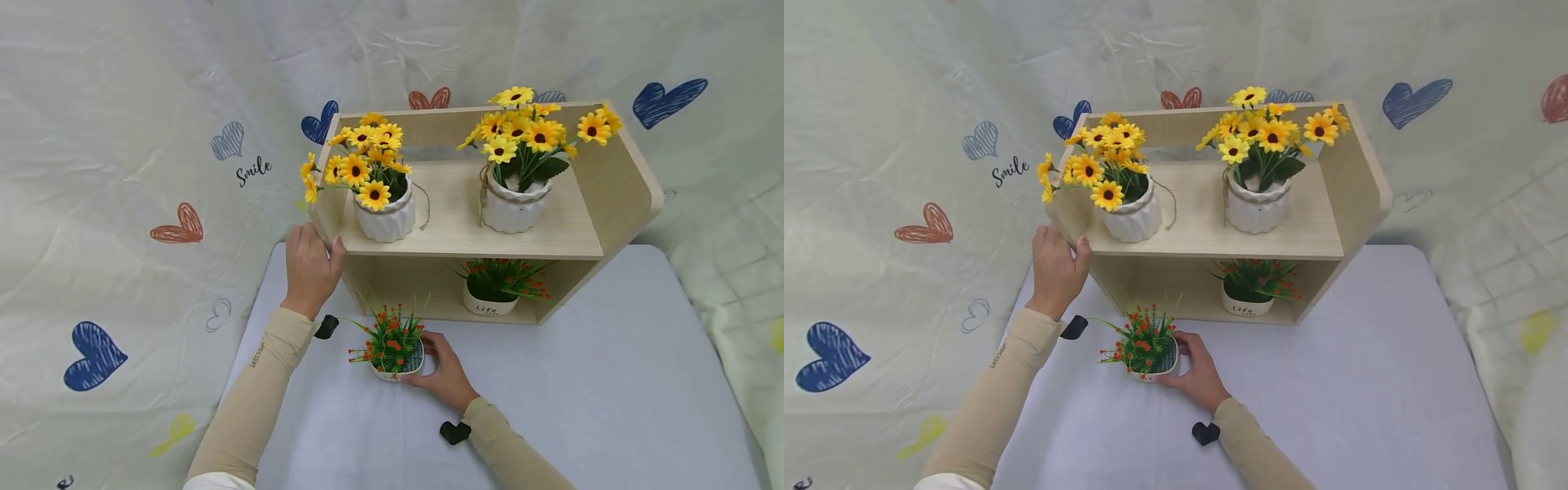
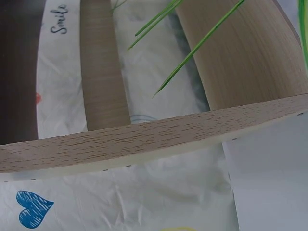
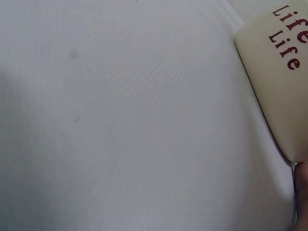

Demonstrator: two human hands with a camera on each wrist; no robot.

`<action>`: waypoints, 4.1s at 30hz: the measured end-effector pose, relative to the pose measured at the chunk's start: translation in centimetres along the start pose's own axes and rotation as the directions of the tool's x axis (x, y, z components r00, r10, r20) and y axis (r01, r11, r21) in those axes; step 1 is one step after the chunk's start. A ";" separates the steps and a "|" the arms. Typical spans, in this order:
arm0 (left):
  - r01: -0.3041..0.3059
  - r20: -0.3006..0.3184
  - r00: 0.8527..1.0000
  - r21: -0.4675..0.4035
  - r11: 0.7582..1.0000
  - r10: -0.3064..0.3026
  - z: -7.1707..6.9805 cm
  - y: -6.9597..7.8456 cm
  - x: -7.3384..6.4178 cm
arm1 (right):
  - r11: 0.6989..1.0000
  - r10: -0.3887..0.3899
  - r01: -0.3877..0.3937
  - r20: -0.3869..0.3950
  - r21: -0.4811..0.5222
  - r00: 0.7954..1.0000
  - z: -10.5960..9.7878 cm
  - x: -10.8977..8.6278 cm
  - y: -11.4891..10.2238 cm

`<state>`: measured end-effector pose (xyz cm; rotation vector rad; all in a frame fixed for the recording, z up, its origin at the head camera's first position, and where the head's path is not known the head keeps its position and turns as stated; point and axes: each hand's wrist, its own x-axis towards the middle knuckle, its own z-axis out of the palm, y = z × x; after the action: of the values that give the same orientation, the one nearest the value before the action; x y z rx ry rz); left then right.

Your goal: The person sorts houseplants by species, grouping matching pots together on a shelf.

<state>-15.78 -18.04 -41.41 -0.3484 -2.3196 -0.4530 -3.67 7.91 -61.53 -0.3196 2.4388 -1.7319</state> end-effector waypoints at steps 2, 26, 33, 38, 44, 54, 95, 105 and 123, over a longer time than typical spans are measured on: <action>0.001 0.005 1.000 0.000 1.000 -0.001 0.0 0.0 0.0 | 1.000 -0.016 0.016 -0.003 0.003 1.000 0.0 0.0 0.1; 0.007 -0.008 1.000 -0.004 1.000 -0.007 0.0 0.1 -0.1 | 0.998 0.010 -0.006 0.066 -0.059 0.998 -0.3 0.8 0.2; 0.011 -0.002 1.000 -0.009 1.000 -0.011 0.0 0.1 0.0 | 0.997 0.022 -0.018 0.062 -0.071 0.998 -0.3 1.0 0.1; 0.009 -0.005 1.000 -0.015 1.000 -0.009 0.0 0.1 -0.1 | 0.997 0.006 -0.001 0.059 -0.075 0.998 -0.4 1.2 0.0; 0.005 -0.010 1.000 -0.015 1.000 -0.005 0.1 0.0 -0.1 | 0.997 -0.034 0.037 0.044 -0.072 0.998 -0.9 1.8 -0.3; 0.016 0.008 1.000 -0.010 1.000 -0.016 0.0 0.0 0.0 | 0.996 -0.058 0.059 0.018 -0.067 0.998 -2.2 2.9 -0.8; -0.028 0.006 1.000 0.073 0.997 0.027 -0.1 -0.3 -0.1 | 1.000 0.024 -0.024 -0.005 -0.002 1.000 -4.1 9.5 0.5; -0.024 0.006 1.000 0.051 0.998 0.024 0.0 -0.1 -0.2 | 0.999 0.040 -0.041 0.026 0.015 0.999 -4.0 10.5 0.5; -0.024 0.017 1.000 0.048 0.999 0.023 -0.2 -0.1 -0.1 | 0.998 0.069 -0.070 0.035 0.010 0.997 -3.8 12.3 0.0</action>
<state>-15.63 -18.21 -41.33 -0.3569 -2.3361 -0.3828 -16.46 8.34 -60.10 -0.2582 2.3859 -1.6966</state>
